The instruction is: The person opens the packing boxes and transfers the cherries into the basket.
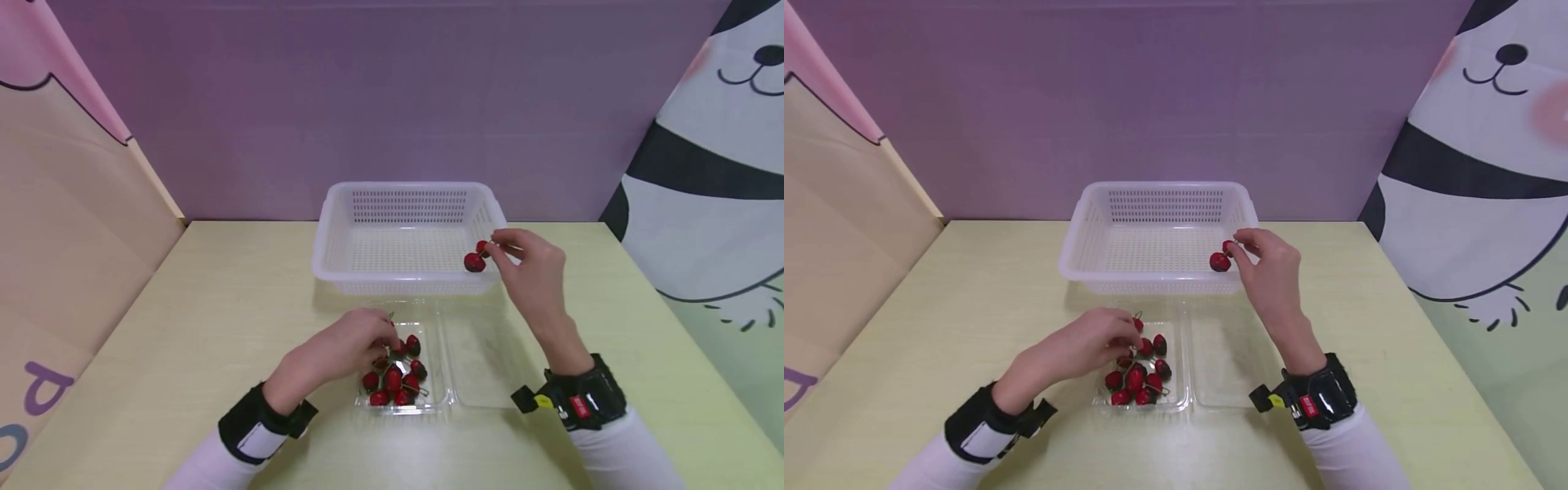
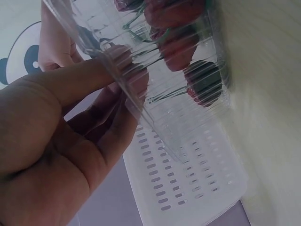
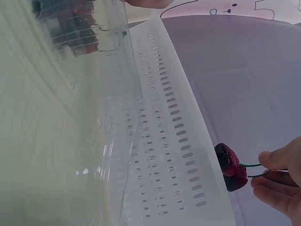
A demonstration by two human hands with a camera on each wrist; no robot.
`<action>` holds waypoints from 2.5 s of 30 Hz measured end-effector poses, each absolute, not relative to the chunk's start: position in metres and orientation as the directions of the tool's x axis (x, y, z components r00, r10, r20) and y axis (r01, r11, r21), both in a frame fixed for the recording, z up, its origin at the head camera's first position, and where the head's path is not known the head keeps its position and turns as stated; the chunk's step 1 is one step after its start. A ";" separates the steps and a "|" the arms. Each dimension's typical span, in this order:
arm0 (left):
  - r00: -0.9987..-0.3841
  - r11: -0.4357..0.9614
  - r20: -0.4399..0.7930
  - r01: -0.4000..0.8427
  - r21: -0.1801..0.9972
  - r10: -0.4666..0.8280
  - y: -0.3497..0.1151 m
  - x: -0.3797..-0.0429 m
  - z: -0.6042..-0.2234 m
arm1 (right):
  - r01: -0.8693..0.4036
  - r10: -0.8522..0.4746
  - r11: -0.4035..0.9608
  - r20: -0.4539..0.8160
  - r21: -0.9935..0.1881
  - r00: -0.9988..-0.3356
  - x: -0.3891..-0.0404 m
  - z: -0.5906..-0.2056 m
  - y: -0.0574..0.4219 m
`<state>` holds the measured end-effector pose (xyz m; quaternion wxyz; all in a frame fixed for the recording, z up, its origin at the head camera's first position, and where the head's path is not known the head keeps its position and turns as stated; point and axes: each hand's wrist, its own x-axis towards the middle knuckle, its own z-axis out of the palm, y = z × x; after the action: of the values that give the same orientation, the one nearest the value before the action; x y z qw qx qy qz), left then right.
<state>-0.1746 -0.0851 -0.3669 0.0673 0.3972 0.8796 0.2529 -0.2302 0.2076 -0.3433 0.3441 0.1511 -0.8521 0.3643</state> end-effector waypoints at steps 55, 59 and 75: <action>-0.673 0.485 0.317 0.718 0.500 0.668 -0.088 -0.178 -0.360 | -0.441 -0.207 0.803 0.506 -0.401 -0.837 -0.210 -0.331 0.195; -0.662 0.475 0.350 0.733 0.487 0.663 -0.090 -0.179 -0.358 | -0.459 -0.253 0.802 0.480 -0.382 -0.840 -0.203 -0.326 0.187; -0.690 0.471 0.386 0.710 0.523 0.612 -0.095 -0.178 -0.351 | -0.613 -0.507 0.746 0.376 -0.258 -0.776 -0.171 -0.333 0.167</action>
<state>-0.1782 -0.0948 -0.3515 -0.0727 0.3868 0.8545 0.3389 -0.1707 0.1670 -0.3334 0.1422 0.3033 -0.9236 0.1866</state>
